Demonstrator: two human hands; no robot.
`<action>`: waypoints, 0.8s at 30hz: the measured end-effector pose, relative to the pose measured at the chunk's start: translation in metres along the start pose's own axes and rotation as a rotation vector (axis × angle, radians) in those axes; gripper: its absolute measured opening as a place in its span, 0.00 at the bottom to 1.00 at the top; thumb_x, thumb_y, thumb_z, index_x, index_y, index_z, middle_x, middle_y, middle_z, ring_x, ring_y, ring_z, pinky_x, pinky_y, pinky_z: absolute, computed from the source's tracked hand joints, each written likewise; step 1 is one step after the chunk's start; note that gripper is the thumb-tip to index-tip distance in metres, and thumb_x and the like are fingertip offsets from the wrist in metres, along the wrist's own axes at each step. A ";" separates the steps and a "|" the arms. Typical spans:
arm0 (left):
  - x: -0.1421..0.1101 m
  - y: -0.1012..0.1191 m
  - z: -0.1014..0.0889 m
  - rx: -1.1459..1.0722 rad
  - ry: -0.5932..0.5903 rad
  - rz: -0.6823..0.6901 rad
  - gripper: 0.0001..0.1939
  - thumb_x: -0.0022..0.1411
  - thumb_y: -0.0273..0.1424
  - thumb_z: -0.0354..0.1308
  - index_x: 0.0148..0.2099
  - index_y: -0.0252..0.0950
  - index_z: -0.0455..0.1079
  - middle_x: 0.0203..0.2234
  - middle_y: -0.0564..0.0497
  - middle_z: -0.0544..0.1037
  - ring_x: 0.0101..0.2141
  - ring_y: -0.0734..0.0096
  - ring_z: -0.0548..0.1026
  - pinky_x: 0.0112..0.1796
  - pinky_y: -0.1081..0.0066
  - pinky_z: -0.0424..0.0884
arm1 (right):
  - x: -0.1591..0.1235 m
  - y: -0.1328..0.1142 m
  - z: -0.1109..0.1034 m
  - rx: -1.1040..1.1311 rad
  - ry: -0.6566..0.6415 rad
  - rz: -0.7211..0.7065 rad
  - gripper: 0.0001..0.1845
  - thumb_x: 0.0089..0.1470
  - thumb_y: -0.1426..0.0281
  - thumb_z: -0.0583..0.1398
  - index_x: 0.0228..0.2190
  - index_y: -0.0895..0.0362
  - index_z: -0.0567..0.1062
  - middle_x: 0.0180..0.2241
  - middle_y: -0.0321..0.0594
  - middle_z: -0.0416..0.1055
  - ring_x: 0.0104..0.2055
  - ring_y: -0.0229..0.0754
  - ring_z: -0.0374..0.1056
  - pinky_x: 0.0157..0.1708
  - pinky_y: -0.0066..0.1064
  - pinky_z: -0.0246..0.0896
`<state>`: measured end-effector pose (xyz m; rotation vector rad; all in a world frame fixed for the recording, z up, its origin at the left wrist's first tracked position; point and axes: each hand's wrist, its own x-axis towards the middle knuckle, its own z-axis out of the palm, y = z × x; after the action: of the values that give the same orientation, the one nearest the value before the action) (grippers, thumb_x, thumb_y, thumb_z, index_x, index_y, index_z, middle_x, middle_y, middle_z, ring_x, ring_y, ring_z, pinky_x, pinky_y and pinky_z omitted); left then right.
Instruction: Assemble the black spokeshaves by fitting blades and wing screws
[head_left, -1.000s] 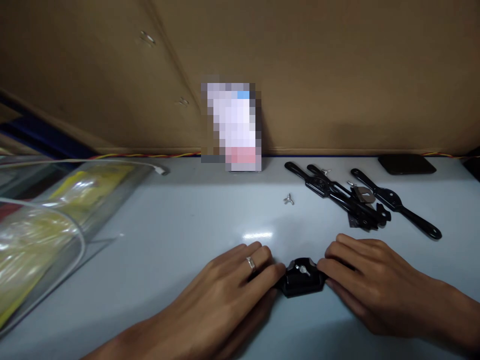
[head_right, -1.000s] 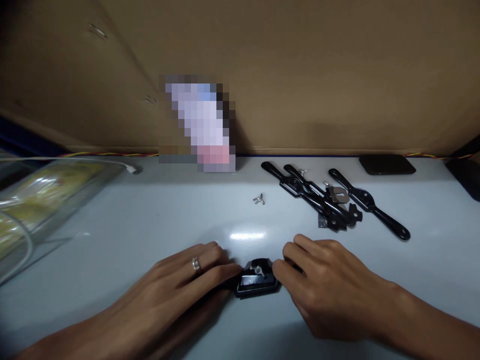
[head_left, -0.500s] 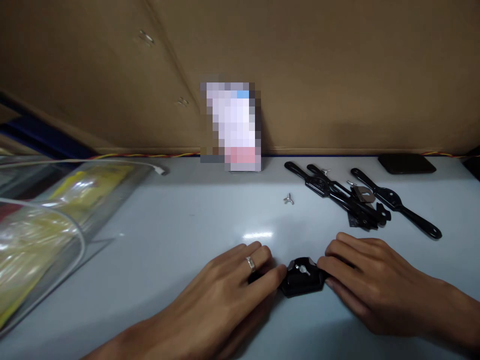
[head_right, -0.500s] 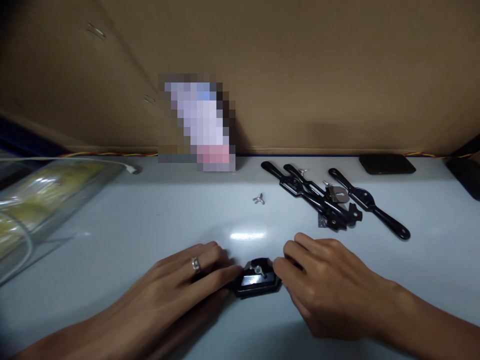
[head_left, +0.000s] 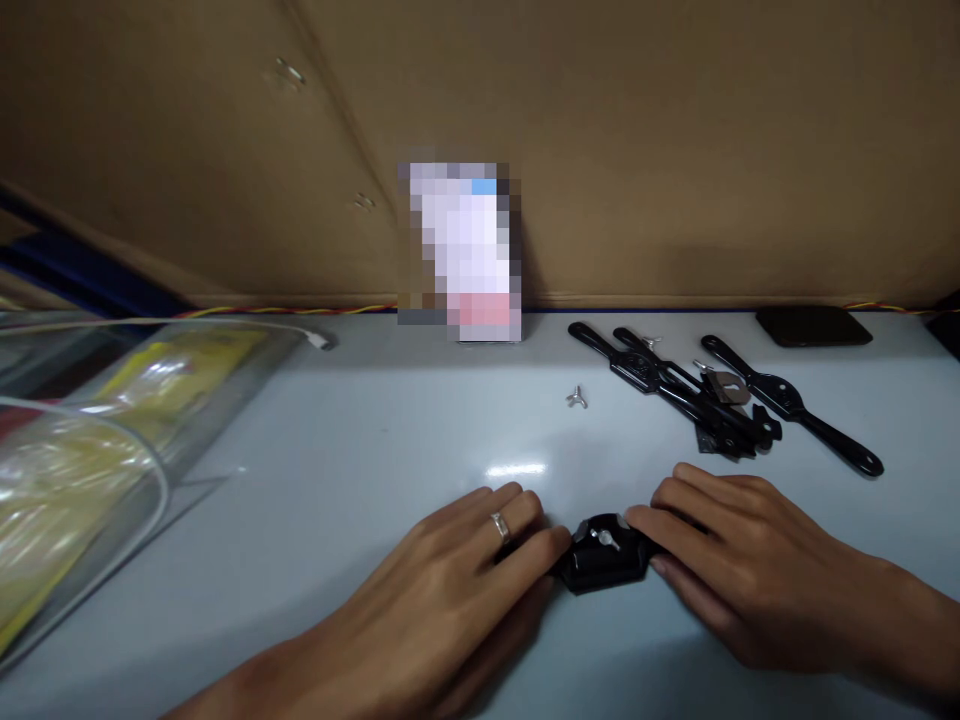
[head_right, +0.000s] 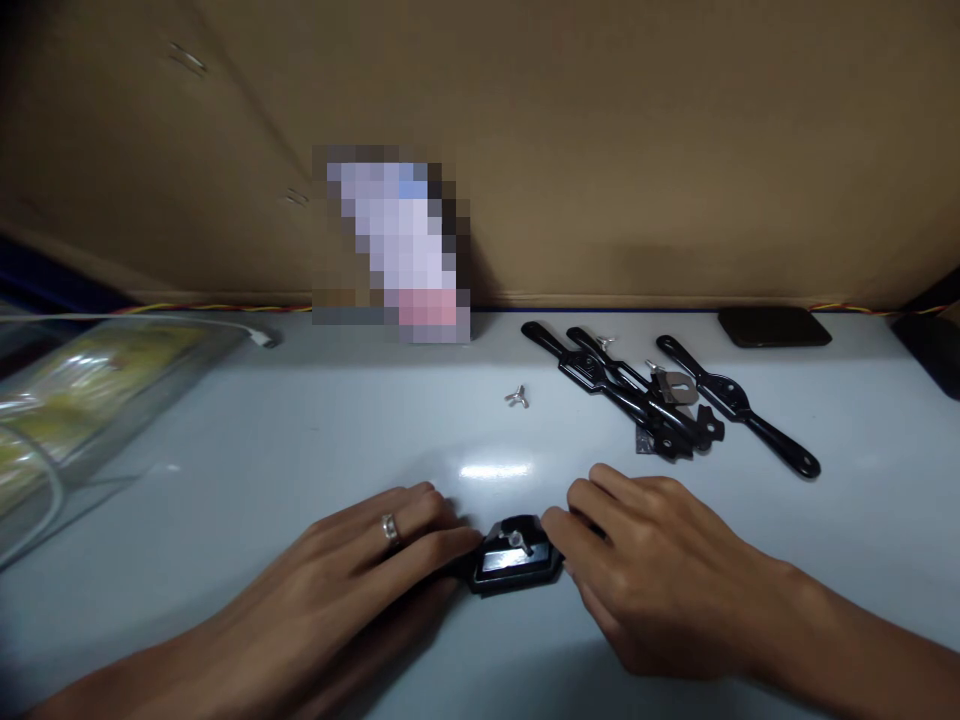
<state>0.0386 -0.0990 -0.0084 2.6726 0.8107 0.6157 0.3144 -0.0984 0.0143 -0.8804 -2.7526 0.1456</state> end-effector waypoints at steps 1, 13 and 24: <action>0.001 0.001 0.000 0.001 0.009 0.001 0.11 0.72 0.20 0.47 0.50 0.35 0.67 0.35 0.48 0.72 0.32 0.64 0.67 0.31 0.65 0.65 | 0.000 0.000 0.000 -0.006 0.007 -0.004 0.14 0.61 0.79 0.53 0.44 0.61 0.75 0.34 0.43 0.71 0.35 0.46 0.63 0.29 0.35 0.56; -0.003 -0.002 0.001 0.003 -0.037 0.005 0.11 0.71 0.20 0.47 0.49 0.35 0.67 0.37 0.47 0.72 0.34 0.63 0.67 0.33 0.64 0.66 | 0.003 0.003 -0.002 -0.025 0.004 -0.058 0.15 0.60 0.80 0.54 0.46 0.63 0.76 0.33 0.42 0.70 0.32 0.44 0.61 0.26 0.35 0.53; -0.002 -0.002 -0.001 0.012 -0.024 0.016 0.14 0.69 0.18 0.46 0.51 0.35 0.68 0.35 0.47 0.72 0.32 0.63 0.68 0.31 0.64 0.66 | 0.003 0.002 -0.003 -0.035 0.003 -0.057 0.16 0.59 0.80 0.54 0.46 0.62 0.76 0.32 0.42 0.70 0.32 0.44 0.61 0.26 0.34 0.53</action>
<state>0.0362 -0.0983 -0.0093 2.6942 0.7897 0.5827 0.3144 -0.0950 0.0176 -0.8088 -2.7828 0.0854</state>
